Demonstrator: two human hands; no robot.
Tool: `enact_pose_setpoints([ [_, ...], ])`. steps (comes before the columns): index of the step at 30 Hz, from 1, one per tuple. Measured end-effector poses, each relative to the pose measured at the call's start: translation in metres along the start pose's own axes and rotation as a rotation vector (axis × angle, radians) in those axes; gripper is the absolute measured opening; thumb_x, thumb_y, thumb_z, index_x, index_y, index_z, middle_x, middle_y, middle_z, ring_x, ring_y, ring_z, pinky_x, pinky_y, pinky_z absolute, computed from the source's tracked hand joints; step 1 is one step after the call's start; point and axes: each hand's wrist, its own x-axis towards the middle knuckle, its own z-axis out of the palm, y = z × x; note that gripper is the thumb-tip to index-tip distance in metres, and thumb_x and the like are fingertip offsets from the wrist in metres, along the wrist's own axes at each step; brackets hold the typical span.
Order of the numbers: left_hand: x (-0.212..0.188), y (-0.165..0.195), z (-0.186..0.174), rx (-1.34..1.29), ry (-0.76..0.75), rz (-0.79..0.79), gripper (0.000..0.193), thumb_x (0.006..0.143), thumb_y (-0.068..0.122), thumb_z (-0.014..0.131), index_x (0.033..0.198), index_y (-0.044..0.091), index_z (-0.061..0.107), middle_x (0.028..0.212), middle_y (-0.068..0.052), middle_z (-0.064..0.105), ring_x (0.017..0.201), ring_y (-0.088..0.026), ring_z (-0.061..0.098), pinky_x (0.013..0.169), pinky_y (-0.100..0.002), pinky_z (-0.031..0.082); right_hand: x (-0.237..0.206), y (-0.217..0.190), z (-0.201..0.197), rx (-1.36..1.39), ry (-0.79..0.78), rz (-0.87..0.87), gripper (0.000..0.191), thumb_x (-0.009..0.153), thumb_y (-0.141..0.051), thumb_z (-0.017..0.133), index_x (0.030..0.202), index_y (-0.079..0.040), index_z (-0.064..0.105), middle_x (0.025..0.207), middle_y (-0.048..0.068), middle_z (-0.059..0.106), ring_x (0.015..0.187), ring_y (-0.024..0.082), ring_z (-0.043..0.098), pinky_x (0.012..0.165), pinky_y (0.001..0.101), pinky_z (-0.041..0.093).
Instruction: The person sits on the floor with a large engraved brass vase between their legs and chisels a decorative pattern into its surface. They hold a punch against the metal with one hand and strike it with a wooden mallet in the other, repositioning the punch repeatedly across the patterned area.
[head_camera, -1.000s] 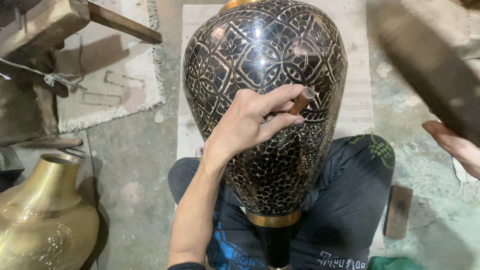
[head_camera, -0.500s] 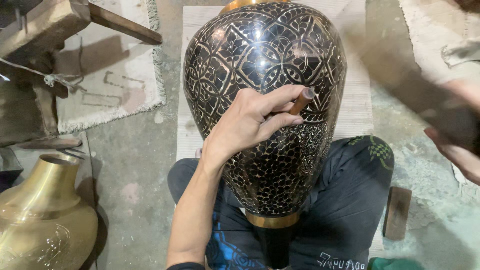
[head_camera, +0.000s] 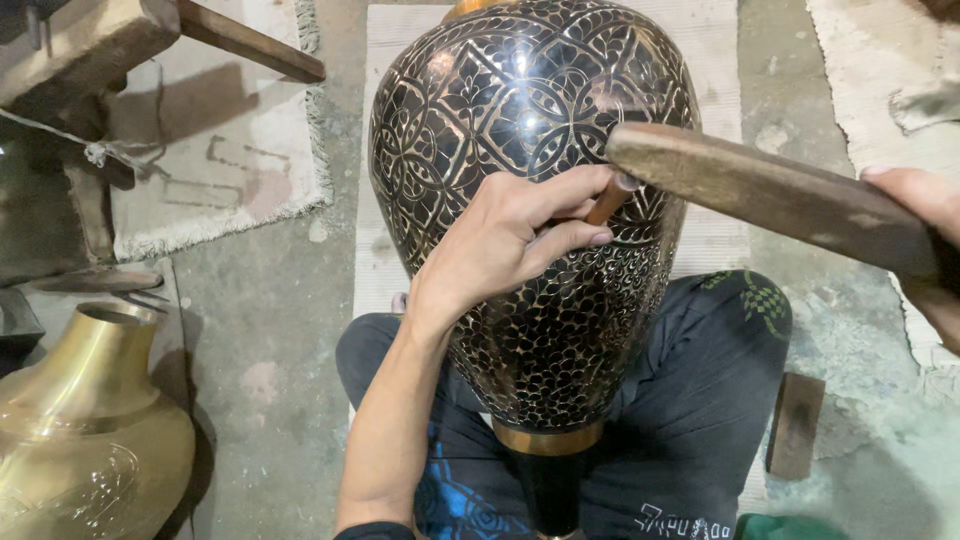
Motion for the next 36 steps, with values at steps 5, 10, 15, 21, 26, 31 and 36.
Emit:
enact_pose_setpoints([
  [5, -0.004, -0.002, 0.009, -0.104, 0.162, 0.073, 0.043, 0.099, 0.006, 0.078, 0.137, 0.007, 0.058, 0.103, -0.008, 0.078, 0.095, -0.013, 0.080, 0.081, -0.023, 0.066, 0.014, -0.064, -0.010, -0.237, -0.028, -0.026, 0.071, 0.074, 0.008, 0.075, 0.143, -0.003, 0.060, 0.087, 0.015, 0.067, 0.070, 0.023, 0.064, 0.063, 0.0353, 0.052],
  [10, -0.004, -0.005, 0.007, -0.150, 0.111, -0.038, 0.046, 0.097, 0.005, 0.078, 0.139, 0.006, 0.059, 0.106, -0.009, 0.080, 0.097, -0.015, 0.082, 0.082, -0.026, 0.067, 0.022, -0.053, -0.001, -0.392, 0.044, -0.149, 0.070, 0.075, 0.011, 0.078, 0.142, -0.001, 0.062, 0.085, 0.016, 0.062, 0.069, 0.026, 0.061, 0.066, 0.0371, 0.051],
  [15, -0.002, 0.000, 0.008, -0.104, 0.121, -0.005, 0.047, 0.097, 0.007, 0.079, 0.139, 0.008, 0.059, 0.106, -0.009, 0.080, 0.096, -0.016, 0.081, 0.083, -0.025, 0.067, 0.019, -0.002, 0.015, 0.057, 0.111, 0.091, 0.068, 0.077, 0.010, 0.077, 0.142, -0.001, 0.061, 0.087, 0.016, 0.062, 0.070, 0.025, 0.061, 0.067, 0.0366, 0.051],
  [21, 0.003, 0.003, 0.002, -0.056, 0.067, -0.036, 0.034, 0.092, 0.009, 0.080, 0.122, 0.006, 0.062, 0.096, -0.011, 0.079, 0.085, -0.018, 0.081, 0.074, -0.027, 0.062, 0.016, 0.009, 0.026, 0.328, 0.058, 0.310, 0.065, 0.080, 0.009, 0.076, 0.143, -0.001, 0.059, 0.089, 0.016, 0.063, 0.073, 0.025, 0.062, 0.068, 0.0360, 0.051],
  [26, 0.004, 0.006, 0.003, -0.089, 0.088, 0.015, 0.044, 0.097, 0.011, 0.079, 0.136, 0.007, 0.060, 0.102, -0.009, 0.078, 0.094, -0.018, 0.082, 0.081, -0.027, 0.064, 0.020, 0.002, 0.021, 0.351, 0.057, 0.320, 0.063, 0.083, 0.008, 0.075, 0.143, 0.000, 0.058, 0.091, 0.017, 0.063, 0.075, 0.024, 0.062, 0.069, 0.0355, 0.051],
  [31, 0.006, 0.004, 0.001, -0.008, 0.018, 0.004, 0.037, 0.094, 0.012, 0.082, 0.126, 0.010, 0.063, 0.085, -0.008, 0.071, 0.069, -0.022, 0.068, 0.067, -0.031, 0.056, 0.017, -0.001, 0.025, 0.370, 0.060, 0.334, 0.061, 0.085, 0.007, 0.073, 0.144, 0.000, 0.057, 0.093, 0.017, 0.063, 0.076, 0.024, 0.063, 0.070, 0.0350, 0.052],
  [36, 0.002, 0.005, 0.001, -0.031, 0.036, 0.017, 0.044, 0.096, 0.013, 0.081, 0.135, 0.011, 0.061, 0.086, -0.008, 0.068, 0.075, -0.020, 0.073, 0.071, -0.030, 0.057, 0.004, 0.007, 0.027, 0.387, 0.059, 0.370, 0.059, 0.088, 0.006, 0.072, 0.144, 0.000, 0.056, 0.095, 0.017, 0.063, 0.078, 0.024, 0.063, 0.071, 0.0345, 0.052],
])
